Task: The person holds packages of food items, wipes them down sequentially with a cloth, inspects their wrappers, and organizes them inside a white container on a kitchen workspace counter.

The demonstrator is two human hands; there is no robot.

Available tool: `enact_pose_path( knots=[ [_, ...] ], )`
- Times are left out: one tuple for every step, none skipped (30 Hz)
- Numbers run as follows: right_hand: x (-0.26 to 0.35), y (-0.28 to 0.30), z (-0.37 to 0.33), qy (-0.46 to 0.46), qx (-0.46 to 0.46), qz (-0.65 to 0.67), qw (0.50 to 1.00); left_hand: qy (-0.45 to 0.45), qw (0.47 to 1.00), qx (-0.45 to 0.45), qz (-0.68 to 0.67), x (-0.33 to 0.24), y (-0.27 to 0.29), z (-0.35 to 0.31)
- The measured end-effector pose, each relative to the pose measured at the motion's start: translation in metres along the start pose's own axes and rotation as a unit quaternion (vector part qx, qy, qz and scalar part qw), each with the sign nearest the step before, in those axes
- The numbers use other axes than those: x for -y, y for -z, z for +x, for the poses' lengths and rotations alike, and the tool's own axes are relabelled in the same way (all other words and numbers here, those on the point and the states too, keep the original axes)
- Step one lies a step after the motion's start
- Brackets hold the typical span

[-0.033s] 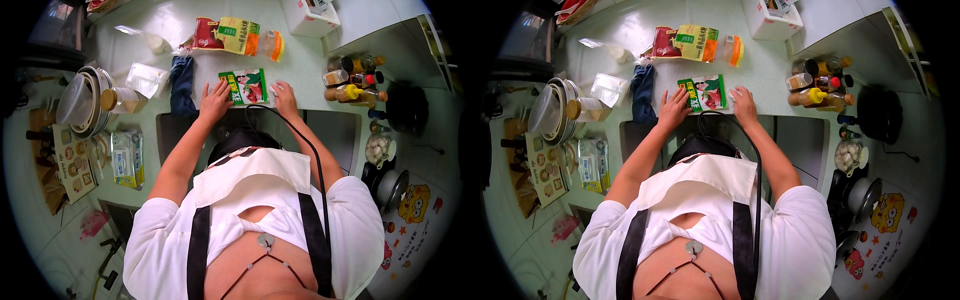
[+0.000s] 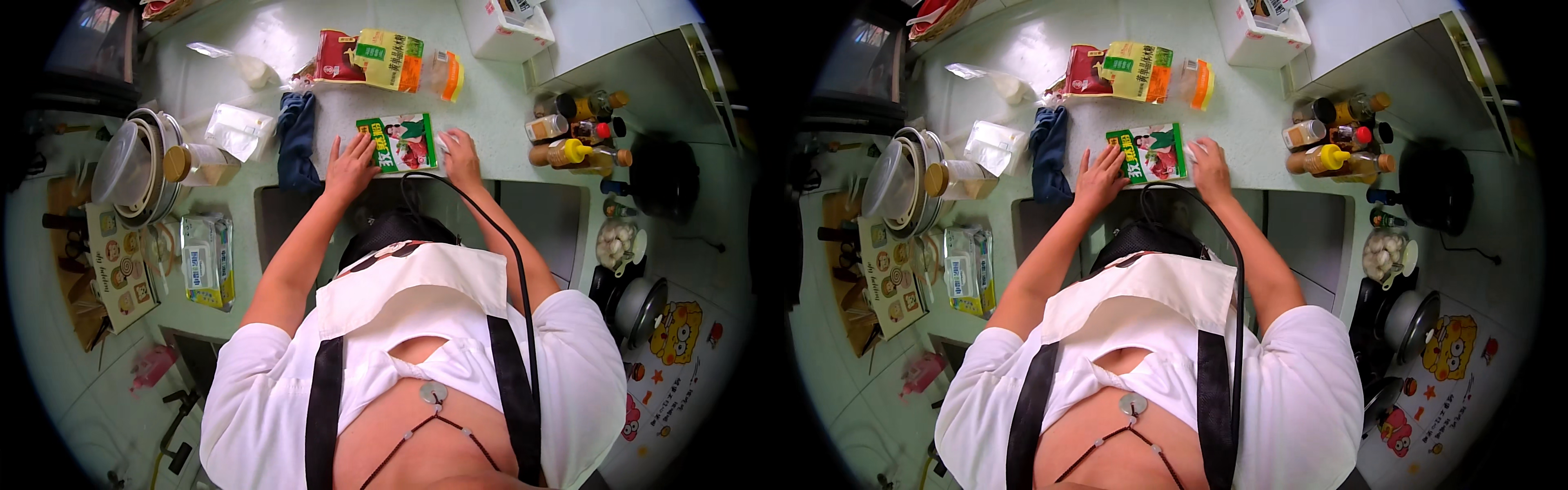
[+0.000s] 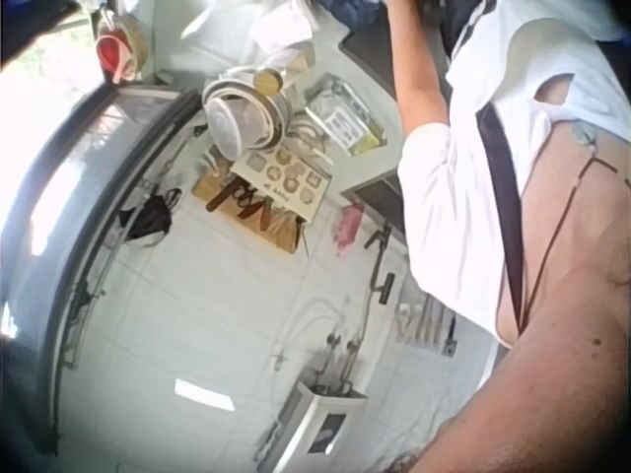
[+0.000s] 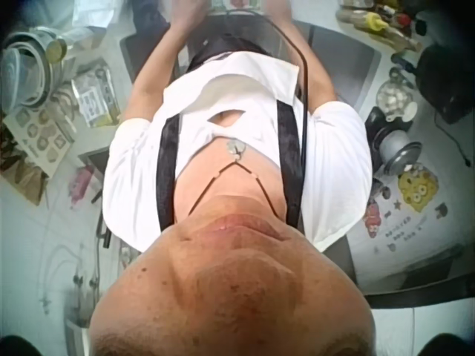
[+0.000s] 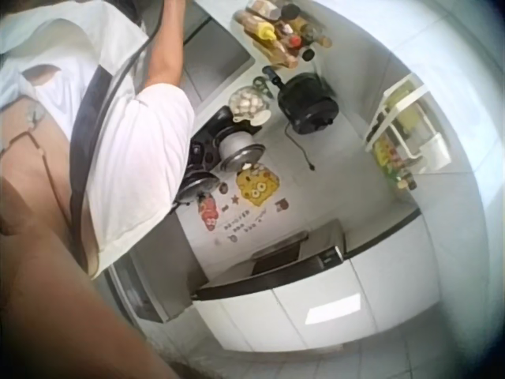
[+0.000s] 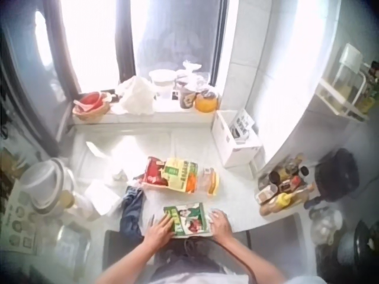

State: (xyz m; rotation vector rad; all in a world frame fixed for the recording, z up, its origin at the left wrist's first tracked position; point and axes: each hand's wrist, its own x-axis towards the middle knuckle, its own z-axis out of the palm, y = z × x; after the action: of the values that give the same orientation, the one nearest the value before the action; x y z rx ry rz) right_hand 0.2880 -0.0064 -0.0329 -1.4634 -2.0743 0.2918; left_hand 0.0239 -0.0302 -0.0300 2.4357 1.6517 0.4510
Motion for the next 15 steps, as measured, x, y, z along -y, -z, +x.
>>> enact_pose_path(
  knots=[
    [0.009, -0.007, 0.01, -0.005, -0.008, 0.015, 1.0, -0.004, 1.0, -0.004, 0.0, 0.0, 0.0, 0.002],
    [0.018, -0.013, 0.015, -0.011, -0.014, 0.031, 0.999, -0.007, 1.0, -0.006, 0.0, 0.0, 0.0, 0.001],
    [0.024, -0.016, 0.015, -0.015, 0.001, 0.021, 1.0, -0.01, 1.0, -0.008, -0.001, 0.001, 0.0, 0.001],
    [0.029, -0.017, 0.012, -0.019, 0.016, 0.011, 1.0, -0.007, 1.0, 0.002, -0.005, 0.001, 0.001, 0.001],
    [0.033, -0.018, 0.008, -0.022, 0.032, 0.003, 0.999, -0.002, 1.0, 0.012, -0.008, 0.001, 0.003, 0.001],
    [0.03, -0.019, -0.001, -0.024, 0.031, 0.009, 0.999, 0.002, 1.0, 0.021, -0.012, 0.001, 0.004, 0.001],
    [0.025, -0.015, -0.012, -0.005, 0.036, -0.003, 0.999, 0.002, 1.0, 0.015, -0.006, 0.002, 0.004, 0.001],
    [0.019, -0.009, -0.027, 0.013, 0.043, -0.014, 0.999, 0.002, 1.0, 0.011, -0.002, 0.002, 0.003, -0.001],
    [0.012, -0.002, -0.035, 0.034, 0.049, -0.028, 0.998, 0.002, 1.0, 0.003, 0.002, 0.001, 0.003, -0.001],
    [0.003, 0.006, -0.041, 0.044, 0.06, -0.028, 0.997, 0.002, 1.0, 0.004, 0.002, 0.001, 0.002, 0.0],
    [-0.003, 0.013, -0.045, 0.053, 0.068, -0.026, 0.996, 0.001, 1.0, 0.006, 0.005, 0.003, 0.0, 0.0],
    [-0.008, 0.016, -0.046, 0.062, 0.077, -0.024, 0.995, 0.0, 1.0, 0.008, 0.008, 0.004, -0.001, 0.0],
    [-0.011, 0.016, -0.045, 0.053, 0.078, -0.013, 0.996, 0.0, 1.0, 0.009, 0.015, 0.004, -0.003, -0.001],
    [-0.01, 0.02, -0.039, 0.042, 0.078, -0.002, 0.996, -0.001, 1.0, 0.01, 0.021, 0.002, -0.005, -0.001],
    [-0.008, 0.023, -0.032, 0.032, 0.079, 0.008, 0.996, -0.001, 1.0, 0.011, 0.027, 0.001, -0.007, -0.001]
  ],
)
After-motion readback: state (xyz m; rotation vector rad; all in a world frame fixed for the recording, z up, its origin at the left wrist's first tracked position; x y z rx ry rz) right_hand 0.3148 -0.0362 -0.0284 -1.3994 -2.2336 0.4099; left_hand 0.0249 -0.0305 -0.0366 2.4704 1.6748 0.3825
